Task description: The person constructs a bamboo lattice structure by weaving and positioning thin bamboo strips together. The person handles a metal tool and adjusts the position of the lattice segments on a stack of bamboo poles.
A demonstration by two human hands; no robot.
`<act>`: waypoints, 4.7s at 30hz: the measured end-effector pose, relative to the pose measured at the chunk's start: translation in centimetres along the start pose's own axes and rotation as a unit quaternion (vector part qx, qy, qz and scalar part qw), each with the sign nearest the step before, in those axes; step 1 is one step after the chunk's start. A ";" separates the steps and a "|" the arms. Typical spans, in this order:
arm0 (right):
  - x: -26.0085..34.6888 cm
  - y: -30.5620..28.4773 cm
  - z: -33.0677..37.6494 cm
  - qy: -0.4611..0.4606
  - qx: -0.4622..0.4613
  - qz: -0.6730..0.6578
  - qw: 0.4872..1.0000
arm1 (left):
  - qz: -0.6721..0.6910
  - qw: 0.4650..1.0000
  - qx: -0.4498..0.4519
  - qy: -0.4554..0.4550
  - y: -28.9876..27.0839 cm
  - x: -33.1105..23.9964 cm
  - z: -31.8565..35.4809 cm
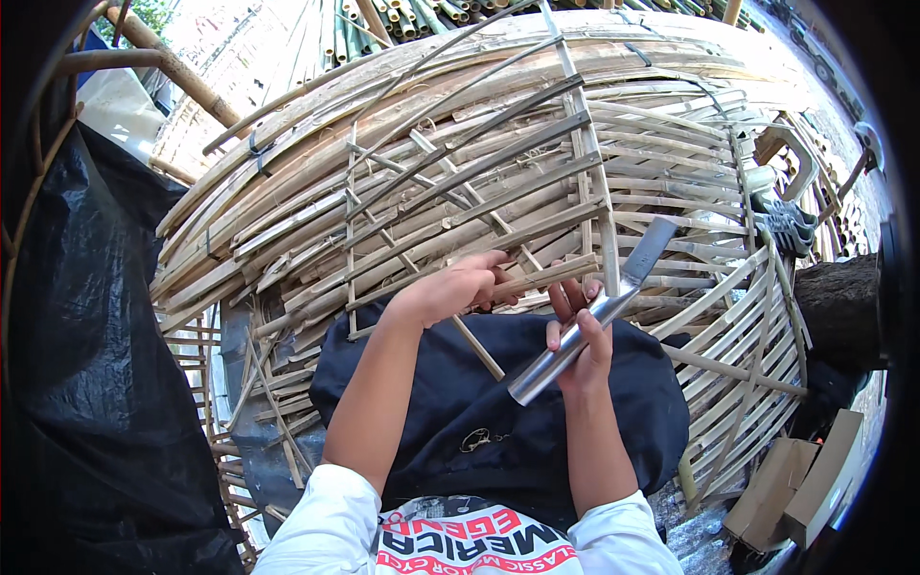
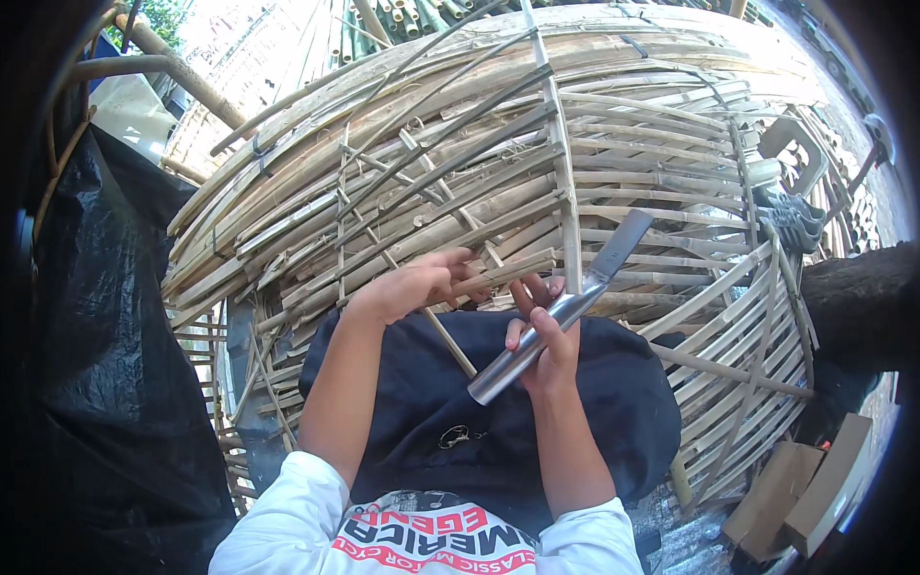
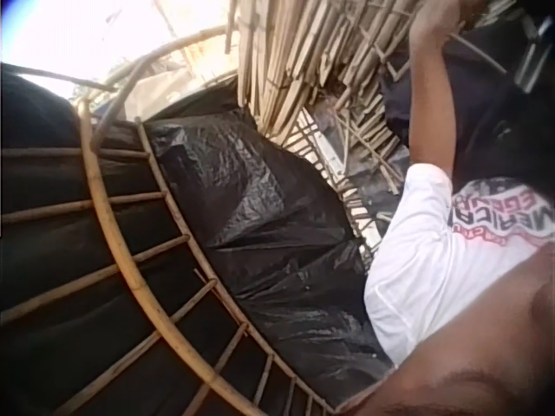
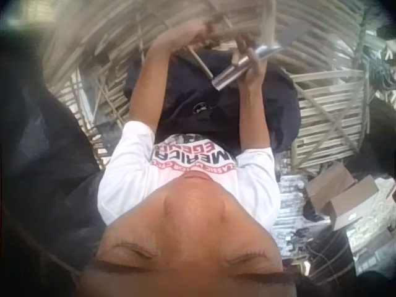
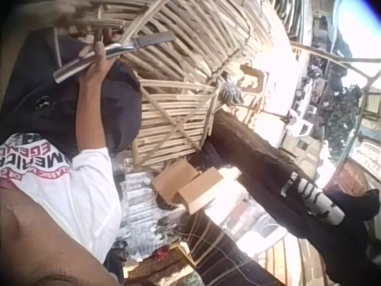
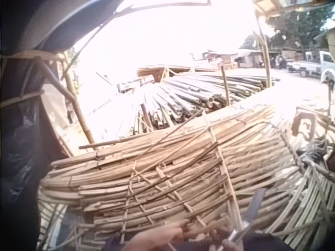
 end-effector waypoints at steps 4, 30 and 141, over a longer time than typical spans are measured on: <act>-0.2 -3.4 1.5 -0.011 -0.086 0.033 0.996 | 0.008 0.998 0.032 -0.056 0.8 1.2 -2.0; -2.6 -9.4 0.4 0.025 -0.284 0.087 0.955 | -0.290 0.736 -0.611 0.023 -17.9 11.3 3.6; -17.6 -6.5 -23.7 -0.019 -0.070 0.638 0.766 | -0.310 0.826 -0.469 -0.042 -17.1 11.8 -6.9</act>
Point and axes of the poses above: each hand's wrist, its own z-axis away from the middle knuckle, its own y-axis out of the palm, x = y × z, the point moved 6 cm from there along -z, towards the middle knuckle, and after that the axes turned 4 degrees about -y, right-handed, at the moved point
